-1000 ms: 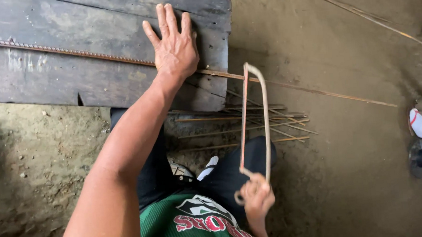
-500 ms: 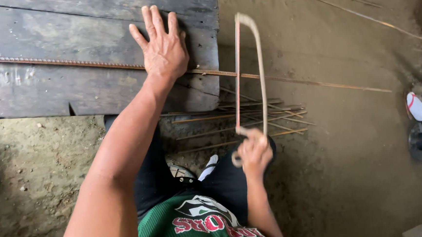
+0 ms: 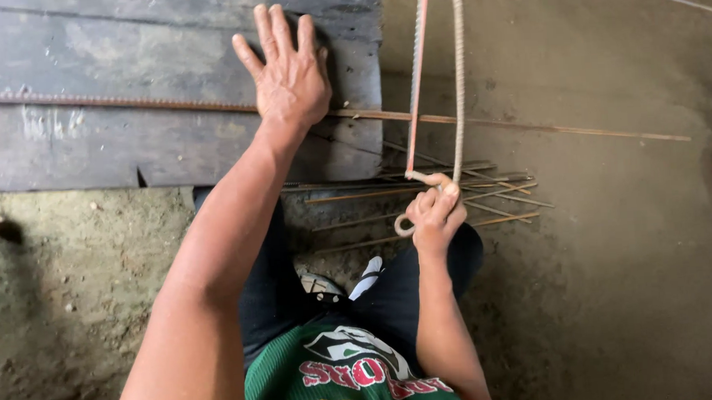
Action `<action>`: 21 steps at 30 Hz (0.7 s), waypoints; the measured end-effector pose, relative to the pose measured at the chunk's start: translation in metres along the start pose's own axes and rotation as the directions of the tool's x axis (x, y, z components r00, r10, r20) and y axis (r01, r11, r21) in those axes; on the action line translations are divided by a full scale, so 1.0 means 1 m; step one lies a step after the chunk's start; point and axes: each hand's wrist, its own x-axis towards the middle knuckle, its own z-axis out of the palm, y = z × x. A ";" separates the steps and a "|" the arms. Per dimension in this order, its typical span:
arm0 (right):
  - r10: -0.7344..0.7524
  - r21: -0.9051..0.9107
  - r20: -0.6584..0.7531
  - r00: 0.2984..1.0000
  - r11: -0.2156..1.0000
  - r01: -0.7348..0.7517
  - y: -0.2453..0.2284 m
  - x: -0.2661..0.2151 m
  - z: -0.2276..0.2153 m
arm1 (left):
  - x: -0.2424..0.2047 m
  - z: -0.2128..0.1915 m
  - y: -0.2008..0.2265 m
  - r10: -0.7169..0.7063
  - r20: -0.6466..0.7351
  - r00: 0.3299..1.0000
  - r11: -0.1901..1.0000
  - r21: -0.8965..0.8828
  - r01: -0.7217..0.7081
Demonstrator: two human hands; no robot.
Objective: Sawing a metal rebar with a manual hacksaw on a wooden workbench
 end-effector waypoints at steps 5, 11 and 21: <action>0.292 0.174 -0.039 0.956 0.944 -0.282 0.057 -0.086 -0.098 | 0.000 0.003 -0.001 -0.050 0.005 0.999 0.999 0.000 0.050; 0.401 0.047 -0.274 0.874 0.913 -0.405 0.008 -0.133 -0.095 | -0.002 0.009 -0.001 -0.020 -0.082 0.996 0.998 0.063 0.025; 0.019 0.077 -0.012 1.000 0.997 -0.018 -0.003 -0.033 -0.023 | -0.001 0.003 0.001 -0.002 -0.066 0.998 0.999 0.038 0.004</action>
